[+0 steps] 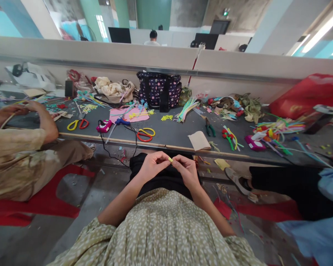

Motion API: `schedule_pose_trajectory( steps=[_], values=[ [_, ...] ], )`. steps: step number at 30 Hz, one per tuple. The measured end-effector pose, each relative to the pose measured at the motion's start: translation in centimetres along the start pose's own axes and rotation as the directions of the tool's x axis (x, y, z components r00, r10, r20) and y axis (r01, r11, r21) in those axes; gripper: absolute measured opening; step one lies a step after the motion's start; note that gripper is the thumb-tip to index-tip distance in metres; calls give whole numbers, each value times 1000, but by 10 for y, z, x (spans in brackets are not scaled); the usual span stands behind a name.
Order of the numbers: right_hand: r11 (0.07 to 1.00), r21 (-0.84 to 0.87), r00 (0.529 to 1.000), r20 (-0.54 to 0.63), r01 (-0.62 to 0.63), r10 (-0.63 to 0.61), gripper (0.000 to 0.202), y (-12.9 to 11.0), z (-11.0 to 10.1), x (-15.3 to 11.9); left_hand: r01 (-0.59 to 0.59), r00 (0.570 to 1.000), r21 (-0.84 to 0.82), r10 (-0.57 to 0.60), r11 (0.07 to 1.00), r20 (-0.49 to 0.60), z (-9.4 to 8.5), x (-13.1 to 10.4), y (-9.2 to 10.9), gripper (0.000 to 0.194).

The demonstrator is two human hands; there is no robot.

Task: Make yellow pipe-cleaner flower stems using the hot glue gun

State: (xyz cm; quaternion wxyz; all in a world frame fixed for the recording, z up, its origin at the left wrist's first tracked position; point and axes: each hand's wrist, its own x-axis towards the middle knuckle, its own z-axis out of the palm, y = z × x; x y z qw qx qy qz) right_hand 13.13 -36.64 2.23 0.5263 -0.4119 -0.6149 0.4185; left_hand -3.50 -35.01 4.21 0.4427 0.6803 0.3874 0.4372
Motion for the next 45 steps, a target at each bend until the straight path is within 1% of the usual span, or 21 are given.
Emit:
schedule_pose_trajectory(
  steps=[2, 3, 7, 12, 14, 16, 18, 19, 21, 24, 25, 26, 28, 29, 30, 31, 33, 35, 37, 39, 45],
  values=[
    [996, 67, 998, 14, -65, 65, 21, 3, 0, 0, 4, 1000, 20, -4, 1000, -12, 0, 0, 0, 14],
    [995, 72, 997, 10, -72, 71, 22, 4, 0, 1, 17, 1000, 23, -16, 1000, -21, 0, 0, -1, 15],
    [1000, -14, 1000, -19, 0, 0, 22, 2, 0, 0, 63, 998, 6, -63, 998, -20, 0, 0, -3, 16],
    [998, -59, 999, -44, 23, -26, 22, -2, 1, -3, 10, 1000, 53, -11, 999, 4, 1, -2, 5, 15],
    [1000, 2, 999, -41, -6, 6, 24, 0, 3, -3, -24, 1000, 85, 23, 996, 10, 1, -2, 8, 13],
    [990, 117, 997, -8, -80, 82, 27, 4, 4, -2, -21, 1000, 81, 19, 996, 20, 1, -2, 9, 12],
    [965, 195, 985, 56, -173, 166, 27, 7, 3, 0, 41, 999, 23, -42, 999, 23, 0, -1, 7, 13],
    [958, 199, 977, 92, -208, 193, 27, 8, 1, 1, 89, 996, -29, -88, 996, 22, -1, 0, 5, 13],
    [955, 173, 963, 165, -242, 214, 28, 10, -7, 2, 180, 984, -155, -178, 971, 29, -4, 3, 0, 13],
    [958, 137, 940, 270, -252, 209, 30, 12, -23, 3, 255, 967, -339, -248, 906, 64, -8, 5, -4, 14],
    [966, 118, 943, 272, -231, 192, 29, 13, -28, 3, 276, 961, -400, -265, 874, 85, -9, 5, -5, 15],
    [980, 90, 960, 235, -178, 153, 27, 15, -33, 2, 301, 953, -462, -282, 834, 112, -10, 5, -5, 16],
    [999, -38, 996, 86, -2, 5, 24, 17, -39, 2, 363, 931, -567, -316, 740, 183, -9, 6, -5, 18],
    [984, -143, 995, 14, 103, -102, 21, 18, -40, 2, 394, 918, -600, -329, 696, 221, -8, 6, -4, 19],
    [944, -260, 975, -33, 204, -220, 20, 19, -40, 2, 423, 905, -619, -339, 662, 256, -7, 6, -4, 20],
    [881, -369, 942, -44, 295, -334, 19, 19, -38, 2, 446, 894, -628, -345, 638, 284, -6, 6, -3, 21],
    [731, -511, 860, 31, 452, -510, 21, 18, -32, 1, 474, 880, -632, -349, 613, 322, -3, 6, -3, 22],
    [609, -553, 779, 124, 569, -615, 27, 16, -25, 2, 484, 875, -628, -355, 609, 329, -2, 6, -4, 21],
    [527, -565, 720, 185, 635, -669, 31, 15, -18, 2, 485, 874, -616, -370, 620, 316, -1, 6, -5, 22],
    [480, -583, 693, 213, 656, -688, 29, 15, -14, 3, 482, 875, -601, -385, 638, 293, -1, 5, -6, 24],
    [411, -645, 696, 273, 645, -665, 26, 13, -15, 2, 433, 898, -557, -391, 708, 201, 1, 4, -2, 26]
  ],
)
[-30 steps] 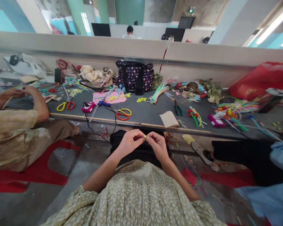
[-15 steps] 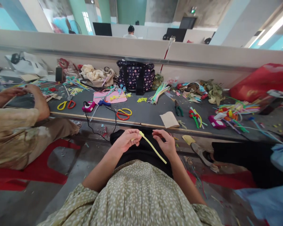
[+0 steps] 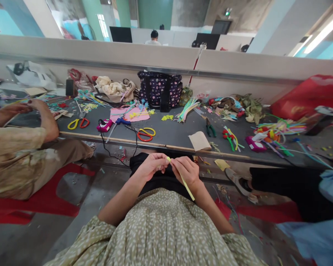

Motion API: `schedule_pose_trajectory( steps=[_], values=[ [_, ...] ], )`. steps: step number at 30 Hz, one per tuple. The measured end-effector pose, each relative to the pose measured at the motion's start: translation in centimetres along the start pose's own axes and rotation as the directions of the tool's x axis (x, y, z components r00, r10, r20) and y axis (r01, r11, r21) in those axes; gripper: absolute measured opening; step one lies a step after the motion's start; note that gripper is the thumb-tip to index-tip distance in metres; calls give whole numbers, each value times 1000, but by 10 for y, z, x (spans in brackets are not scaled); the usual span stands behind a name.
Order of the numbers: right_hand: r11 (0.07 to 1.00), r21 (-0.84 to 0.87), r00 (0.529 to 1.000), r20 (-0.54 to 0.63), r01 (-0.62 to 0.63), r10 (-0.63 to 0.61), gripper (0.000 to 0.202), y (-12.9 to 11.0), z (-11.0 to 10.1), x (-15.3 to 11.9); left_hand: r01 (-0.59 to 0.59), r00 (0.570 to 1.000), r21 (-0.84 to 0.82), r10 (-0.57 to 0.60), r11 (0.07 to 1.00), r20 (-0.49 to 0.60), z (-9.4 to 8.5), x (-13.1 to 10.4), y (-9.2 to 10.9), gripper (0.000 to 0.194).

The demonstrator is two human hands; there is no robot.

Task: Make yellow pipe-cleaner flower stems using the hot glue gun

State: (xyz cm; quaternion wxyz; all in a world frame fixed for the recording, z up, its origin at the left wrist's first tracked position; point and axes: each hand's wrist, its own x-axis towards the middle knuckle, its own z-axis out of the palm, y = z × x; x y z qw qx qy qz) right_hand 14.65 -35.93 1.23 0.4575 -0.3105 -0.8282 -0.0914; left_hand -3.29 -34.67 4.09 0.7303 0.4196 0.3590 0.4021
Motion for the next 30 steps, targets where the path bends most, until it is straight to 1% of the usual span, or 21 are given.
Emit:
schedule_pose_trajectory(
  steps=[3, 5, 9, 12, 14, 16, 18, 21, 24, 27, 30],
  values=[
    [1000, -9, 999, -30, 18, -18, 26, -1, -2, 2, -72, 997, 61, 73, 995, -8, 2, -1, -1, 24],
    [1000, 10, 999, -51, 18, -18, 26, -1, -1, 2, -101, 995, 95, 102, 990, -13, 3, -1, 0, 22],
    [994, 106, 998, -61, -23, 30, 24, 0, 3, -1, -63, 998, 87, 65, 994, -19, 0, -3, 3, 22],
    [980, 169, 991, -65, -107, 119, 23, 2, 3, -3, -45, 999, 56, 46, 997, -12, -3, -4, 7, 20],
    [951, 218, 968, -71, -220, 240, 20, 2, 0, -2, -50, 999, 45, 51, 998, -9, -4, -4, 8, 17],
    [882, 308, 921, -42, -357, 387, 15, 1, -5, 2, -57, 998, 46, 57, 997, -7, -3, -3, 7, 15],
    [781, 411, 869, 57, -470, 492, 13, -2, -9, 6, -57, 998, 60, 58, 997, -12, -3, -2, 6, 14],
    [659, 496, 817, 223, -565, 532, 13, -8, -10, 10, -86, 995, 112, 90, 990, -30, -2, -2, 3, 14],
    [555, 544, 762, 291, -629, 578, 15, -15, -5, 11, -149, 986, 193, 159, 970, -41, -2, -2, 1, 15],
    [389, 628, 695, 363, -675, 621, 17, -18, -1, 12, -186, 980, 265, 197, 946, -14, -2, -4, 1, 17],
    [217, 686, 640, 453, -695, 620, 19, -20, -2, 14, -226, 973, 325, 230, 919, 25, -3, -5, 1, 18]
  ],
)
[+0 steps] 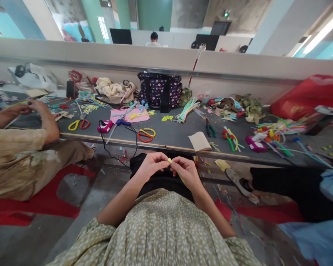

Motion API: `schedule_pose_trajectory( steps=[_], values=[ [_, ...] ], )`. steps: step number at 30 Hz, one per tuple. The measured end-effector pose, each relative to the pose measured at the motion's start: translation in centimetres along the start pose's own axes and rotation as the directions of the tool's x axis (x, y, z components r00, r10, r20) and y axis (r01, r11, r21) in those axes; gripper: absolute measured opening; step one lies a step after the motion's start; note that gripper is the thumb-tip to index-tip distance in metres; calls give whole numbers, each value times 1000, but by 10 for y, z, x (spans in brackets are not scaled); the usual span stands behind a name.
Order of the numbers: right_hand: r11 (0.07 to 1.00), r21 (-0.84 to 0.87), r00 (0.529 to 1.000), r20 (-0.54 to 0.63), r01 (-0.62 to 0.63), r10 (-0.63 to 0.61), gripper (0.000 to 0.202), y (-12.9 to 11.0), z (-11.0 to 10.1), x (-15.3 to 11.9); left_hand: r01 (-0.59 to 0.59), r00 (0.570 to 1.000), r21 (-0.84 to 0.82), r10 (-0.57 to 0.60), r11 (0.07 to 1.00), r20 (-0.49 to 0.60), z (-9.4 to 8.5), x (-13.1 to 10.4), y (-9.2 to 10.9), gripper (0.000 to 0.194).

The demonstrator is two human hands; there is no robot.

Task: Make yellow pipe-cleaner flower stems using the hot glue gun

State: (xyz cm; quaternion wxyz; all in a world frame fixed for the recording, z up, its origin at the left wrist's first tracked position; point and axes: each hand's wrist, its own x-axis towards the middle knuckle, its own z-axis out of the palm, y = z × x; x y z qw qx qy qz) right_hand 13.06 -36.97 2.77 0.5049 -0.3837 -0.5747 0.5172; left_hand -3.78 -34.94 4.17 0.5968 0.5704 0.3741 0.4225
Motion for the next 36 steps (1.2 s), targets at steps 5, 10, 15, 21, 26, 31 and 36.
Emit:
schedule_pose_trajectory(
  steps=[5, 10, 15, 21, 26, 31, 36],
  values=[
    [952, 251, 982, 111, -177, 154, 17, -2, -4, 1, -50, 997, 35, 48, 998, 61, -3, 0, 3, 23],
    [891, 337, 938, 271, -304, 218, 20, 2, -8, 5, -233, 967, 133, 215, 963, 133, -8, 0, 11, 22],
    [874, 337, 918, 311, -350, 247, 21, 5, -7, 6, -464, 885, 373, 406, 804, 226, -14, 1, 17, 18],
    [892, 325, 933, 279, -313, 226, 27, 7, -6, 6, -632, 767, 530, 553, 565, 325, -16, 2, 16, 14],
    [945, 230, 959, 217, -232, 182, 24, 6, -5, 6, -641, 753, 564, 570, 521, 329, -15, 1, 13, 14],
    [986, 98, 982, 147, -136, 121, 23, 3, -4, 6, -598, 782, 582, 561, 551, 272, -13, 0, 9, 13],
    [984, -175, 999, 36, 32, -26, 22, 4, 0, 3, -540, 817, 611, 536, 578, 214, -9, -2, 11, 14]
  ],
)
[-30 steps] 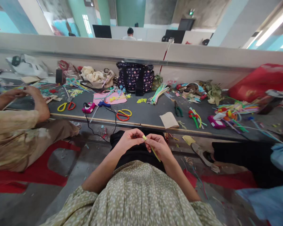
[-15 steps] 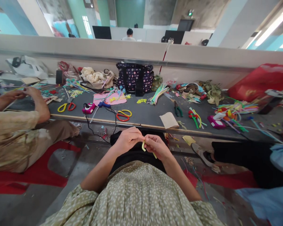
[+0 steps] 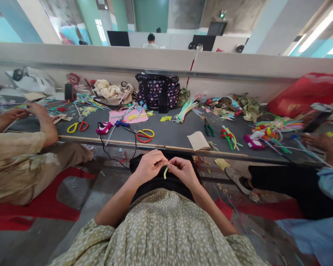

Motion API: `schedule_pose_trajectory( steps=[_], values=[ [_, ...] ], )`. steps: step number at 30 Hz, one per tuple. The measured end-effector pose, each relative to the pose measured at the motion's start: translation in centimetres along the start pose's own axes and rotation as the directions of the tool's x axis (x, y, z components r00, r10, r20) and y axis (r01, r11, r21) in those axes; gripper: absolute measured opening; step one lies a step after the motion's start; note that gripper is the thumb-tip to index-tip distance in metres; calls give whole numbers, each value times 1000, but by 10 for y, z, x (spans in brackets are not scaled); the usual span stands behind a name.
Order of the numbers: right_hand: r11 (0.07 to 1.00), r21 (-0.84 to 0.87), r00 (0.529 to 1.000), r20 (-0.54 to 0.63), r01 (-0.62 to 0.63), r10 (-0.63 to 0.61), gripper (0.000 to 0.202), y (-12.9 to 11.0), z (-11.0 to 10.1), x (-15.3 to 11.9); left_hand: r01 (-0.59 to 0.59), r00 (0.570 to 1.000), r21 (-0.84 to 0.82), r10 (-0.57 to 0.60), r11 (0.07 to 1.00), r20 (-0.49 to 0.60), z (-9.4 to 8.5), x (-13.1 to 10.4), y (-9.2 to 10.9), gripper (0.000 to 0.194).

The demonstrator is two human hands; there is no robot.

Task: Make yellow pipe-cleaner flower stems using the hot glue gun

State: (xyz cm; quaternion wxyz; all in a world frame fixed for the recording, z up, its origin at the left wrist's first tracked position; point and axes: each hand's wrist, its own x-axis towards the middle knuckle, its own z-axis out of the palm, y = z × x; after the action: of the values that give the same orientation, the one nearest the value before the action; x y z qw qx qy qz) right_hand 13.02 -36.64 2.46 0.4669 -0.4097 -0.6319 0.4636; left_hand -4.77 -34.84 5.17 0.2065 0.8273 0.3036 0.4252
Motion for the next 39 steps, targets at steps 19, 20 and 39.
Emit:
schedule_pose_trajectory(
  steps=[19, 20, 39],
  values=[
    [998, -59, 996, 92, -3, 8, 24, -1, -11, 2, 342, 935, -303, -289, 890, 206, 0, 0, -5, 22],
    [997, 42, 989, 135, -69, 63, 27, 0, -12, 3, 274, 955, -289, -226, 917, 190, -2, 1, -4, 21],
    [963, -234, 991, 33, 137, -133, 21, -8, -8, -5, 153, 988, -178, -144, 972, 61, 0, 0, 3, 21]
  ],
)
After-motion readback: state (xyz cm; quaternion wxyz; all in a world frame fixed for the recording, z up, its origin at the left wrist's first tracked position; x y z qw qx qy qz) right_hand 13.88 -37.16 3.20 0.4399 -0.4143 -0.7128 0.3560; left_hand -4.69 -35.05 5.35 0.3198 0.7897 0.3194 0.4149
